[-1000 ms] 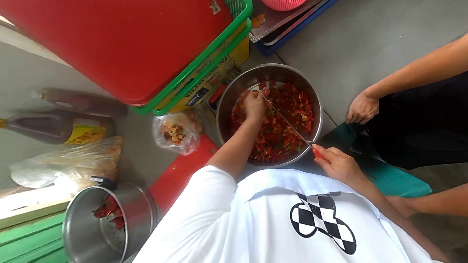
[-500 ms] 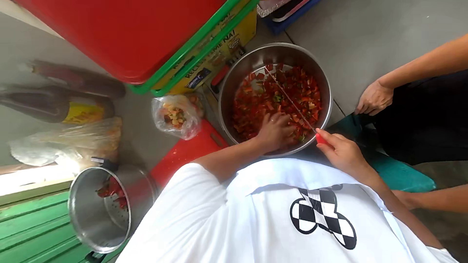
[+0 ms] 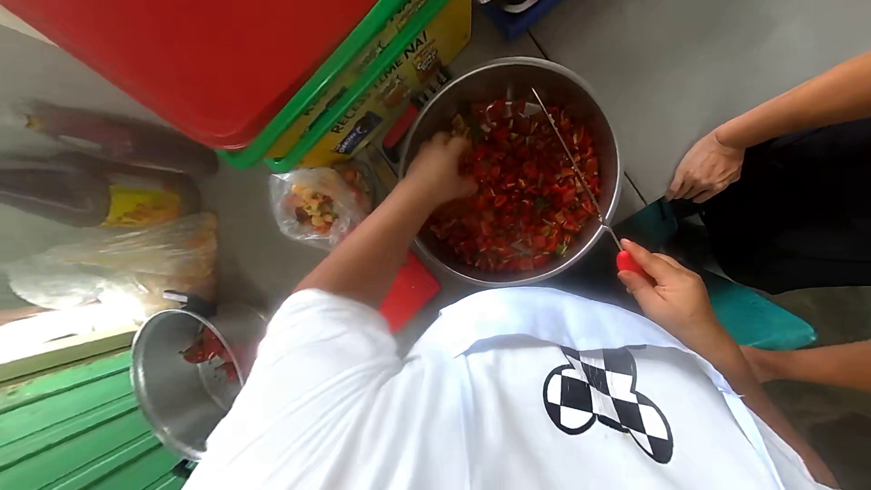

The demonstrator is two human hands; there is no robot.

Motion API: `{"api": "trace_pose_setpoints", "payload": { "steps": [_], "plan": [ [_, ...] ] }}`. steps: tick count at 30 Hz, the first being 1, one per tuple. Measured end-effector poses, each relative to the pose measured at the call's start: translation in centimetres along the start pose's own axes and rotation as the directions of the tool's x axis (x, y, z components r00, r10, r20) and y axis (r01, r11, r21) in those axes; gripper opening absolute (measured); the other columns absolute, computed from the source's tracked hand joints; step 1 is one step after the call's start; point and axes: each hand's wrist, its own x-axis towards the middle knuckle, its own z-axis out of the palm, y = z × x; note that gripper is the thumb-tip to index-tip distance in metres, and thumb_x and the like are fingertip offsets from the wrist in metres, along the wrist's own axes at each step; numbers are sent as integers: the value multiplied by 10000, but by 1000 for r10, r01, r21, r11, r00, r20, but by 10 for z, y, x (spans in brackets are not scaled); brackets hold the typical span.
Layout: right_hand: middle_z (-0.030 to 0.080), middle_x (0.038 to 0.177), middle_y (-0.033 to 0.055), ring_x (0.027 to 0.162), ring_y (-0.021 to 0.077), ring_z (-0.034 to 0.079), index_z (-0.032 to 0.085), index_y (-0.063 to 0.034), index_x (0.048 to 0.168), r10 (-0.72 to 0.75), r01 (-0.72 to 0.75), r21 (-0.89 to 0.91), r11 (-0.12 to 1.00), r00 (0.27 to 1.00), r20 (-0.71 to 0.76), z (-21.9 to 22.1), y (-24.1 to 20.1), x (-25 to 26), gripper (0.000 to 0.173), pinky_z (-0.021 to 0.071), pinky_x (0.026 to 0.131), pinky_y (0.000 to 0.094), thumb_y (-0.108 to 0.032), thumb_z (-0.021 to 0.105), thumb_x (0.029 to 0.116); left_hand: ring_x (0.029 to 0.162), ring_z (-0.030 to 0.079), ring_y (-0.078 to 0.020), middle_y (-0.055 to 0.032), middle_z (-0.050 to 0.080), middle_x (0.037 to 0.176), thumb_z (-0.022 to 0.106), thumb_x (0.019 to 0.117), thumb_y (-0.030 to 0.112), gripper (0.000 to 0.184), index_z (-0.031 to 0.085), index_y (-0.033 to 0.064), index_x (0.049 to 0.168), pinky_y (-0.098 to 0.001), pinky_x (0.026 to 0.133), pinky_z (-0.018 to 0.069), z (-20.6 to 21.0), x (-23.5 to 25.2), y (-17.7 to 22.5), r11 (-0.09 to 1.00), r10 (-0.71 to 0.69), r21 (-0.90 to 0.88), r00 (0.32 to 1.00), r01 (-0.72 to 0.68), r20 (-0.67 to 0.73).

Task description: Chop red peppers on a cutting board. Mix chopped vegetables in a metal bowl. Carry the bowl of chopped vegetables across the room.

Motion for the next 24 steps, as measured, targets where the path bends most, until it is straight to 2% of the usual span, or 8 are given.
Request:
{"api": "trace_pose_setpoints", "payload": {
  "steps": [3, 6, 9, 12, 17, 19, 21, 24],
  "plan": [
    [713, 1090, 222, 878, 266, 704, 633, -46, 1392, -10, 10, 3, 1000, 1000, -1, 1, 6, -1, 437, 593, 787, 401, -279, 578, 1027, 1249, 591, -433, -229, 629, 1319, 864, 827, 244, 518, 684, 97, 1290, -652, 1013, 489, 39, -50, 6, 982, 174, 29, 955, -186, 238],
    [715, 1099, 224, 900, 289, 708, 643, -51, 1383, -12, 13, -5, 1000, 1000, 4, 5, 6, 2, 436, 589, 801, 424, -291, 577, 1025, 1391, 430, -491, -203, 494, 1495, 782, 871, 69, 563, 652, 272, 1380, -661, 1005, 484, 94, -61, 21, 940, 273, 94, 890, -327, 366],
    [717, 1097, 213, 901, 273, 705, 647, -51, 1378, -27, 27, -15, 1000, 1000, 5, 6, 0, 7, 436, 589, 803, 409, -300, 573, 1028, 1358, 471, -482, -224, 500, 1474, 604, 969, -26, 359, 691, 136, 1278, -612, 1027, 496, 105, -29, 39, 935, 309, 86, 910, -343, 276],
    [712, 1081, 197, 878, 248, 696, 644, -60, 1382, -20, 20, -13, 1000, 1000, -6, -1, -6, 5, 430, 586, 790, 394, -291, 576, 1027, 1268, 589, -394, -238, 578, 1377, 591, 998, 37, 281, 677, 40, 1267, -543, 1060, 498, 78, 13, 51, 959, 279, -81, 952, -270, 126],
    [714, 1061, 178, 846, 203, 694, 639, -65, 1388, -9, 9, -9, 1000, 998, -65, -8, -1, -3, 433, 592, 763, 342, -301, 577, 1031, 1377, 522, -400, -184, 443, 1583, 589, 1035, 190, 515, 478, 130, 1535, -581, 1109, 444, 17, 37, 72, 989, 148, 31, 989, -147, -12],
    [716, 1063, 185, 846, 201, 697, 637, -56, 1387, -5, 5, 1, 1000, 997, -79, -6, 2, -4, 434, 594, 762, 333, -298, 580, 1032, 1365, 494, -445, -207, 525, 1492, 627, 991, 139, 407, 621, 116, 1397, -604, 1091, 431, 28, 35, 80, 972, 215, 118, 973, -205, -79],
    [710, 1073, 197, 848, 213, 695, 635, -48, 1388, 2, -1, 4, 1000, 997, -77, -5, 3, -4, 442, 592, 764, 347, -306, 574, 1034, 1271, 574, -415, -185, 640, 1321, 626, 990, 113, 260, 725, 96, 1230, -575, 1044, 486, 58, 34, 86, 926, 347, 163, 938, -341, -6],
    [712, 1078, 205, 869, 244, 701, 641, -43, 1380, 2, -3, -15, 1000, 998, -60, -2, 0, -3, 447, 594, 780, 379, -317, 567, 1035, 1326, 534, -415, -171, 567, 1432, 610, 1012, 96, 361, 640, 108, 1372, -556, 1046, 492, 103, 39, 85, 906, 360, 176, 920, -384, 154]
  ]
}}
